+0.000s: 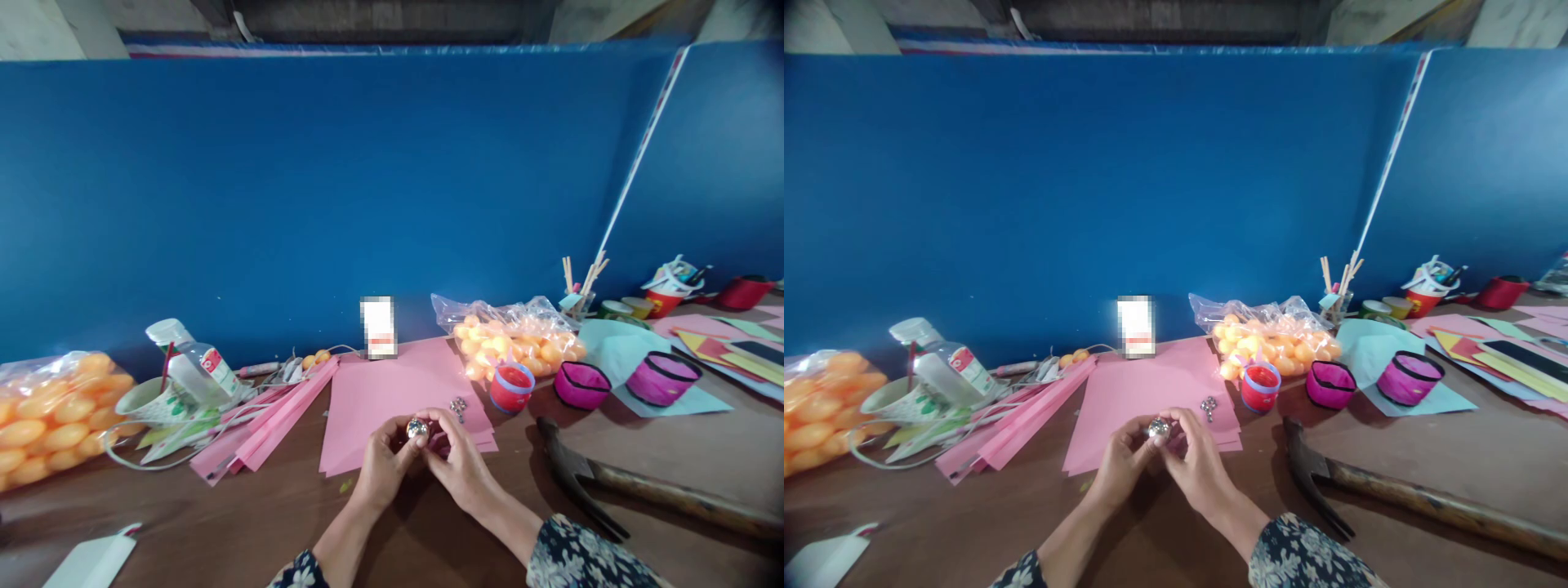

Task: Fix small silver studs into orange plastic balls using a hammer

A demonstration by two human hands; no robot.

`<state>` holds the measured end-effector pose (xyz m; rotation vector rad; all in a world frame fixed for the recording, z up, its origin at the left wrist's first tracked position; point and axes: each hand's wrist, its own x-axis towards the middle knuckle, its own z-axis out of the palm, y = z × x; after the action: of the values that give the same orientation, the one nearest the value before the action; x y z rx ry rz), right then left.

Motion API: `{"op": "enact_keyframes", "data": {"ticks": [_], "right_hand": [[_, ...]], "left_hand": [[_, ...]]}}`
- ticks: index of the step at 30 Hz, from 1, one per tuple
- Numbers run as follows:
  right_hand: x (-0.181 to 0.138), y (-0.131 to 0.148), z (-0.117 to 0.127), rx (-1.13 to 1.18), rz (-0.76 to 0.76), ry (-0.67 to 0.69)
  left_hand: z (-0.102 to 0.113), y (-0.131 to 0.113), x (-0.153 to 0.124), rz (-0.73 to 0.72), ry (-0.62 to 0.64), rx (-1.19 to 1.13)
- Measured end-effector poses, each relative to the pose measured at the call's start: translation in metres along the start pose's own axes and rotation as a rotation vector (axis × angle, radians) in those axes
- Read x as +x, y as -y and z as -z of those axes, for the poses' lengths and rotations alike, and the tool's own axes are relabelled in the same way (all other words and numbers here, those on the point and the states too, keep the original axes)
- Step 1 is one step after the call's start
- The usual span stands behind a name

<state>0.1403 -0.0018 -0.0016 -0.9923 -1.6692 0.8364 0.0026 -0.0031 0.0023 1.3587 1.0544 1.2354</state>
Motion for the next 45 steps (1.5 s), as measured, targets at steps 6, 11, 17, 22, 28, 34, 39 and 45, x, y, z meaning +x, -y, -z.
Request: {"op": "enact_keyframes", "data": {"ticks": [6,11,17,22,28,34,39,45], "right_hand": [[0.0,-0.001,-0.001,-0.049,0.087,0.01],[0.001,-0.001,-0.001,-0.108,0.144,0.037],[0.003,-0.002,0.0,-0.105,0.091,0.018],[0.004,-0.003,0.0,-0.1,0.098,0.01],[0.002,-0.002,0.001,-0.087,0.1,0.022],[0.002,-0.005,0.001,-0.102,0.119,-0.009],[0.001,-0.009,0.0,-0.118,0.105,-0.02],[0.002,-0.007,0.0,-0.113,0.104,-0.001]], "left_hand": [[0.0,0.0,-0.001,0.027,0.01,-0.103],[-0.001,0.006,0.0,0.055,-0.02,-0.11],[0.0,0.006,0.002,0.035,-0.014,-0.109],[-0.001,0.005,0.001,0.049,-0.007,-0.124],[-0.002,0.004,-0.001,0.041,-0.014,-0.162],[-0.002,-0.001,-0.001,0.037,0.02,-0.074],[-0.002,-0.004,-0.001,0.026,0.019,-0.024],[-0.002,-0.001,0.0,-0.026,-0.011,-0.022]]}}
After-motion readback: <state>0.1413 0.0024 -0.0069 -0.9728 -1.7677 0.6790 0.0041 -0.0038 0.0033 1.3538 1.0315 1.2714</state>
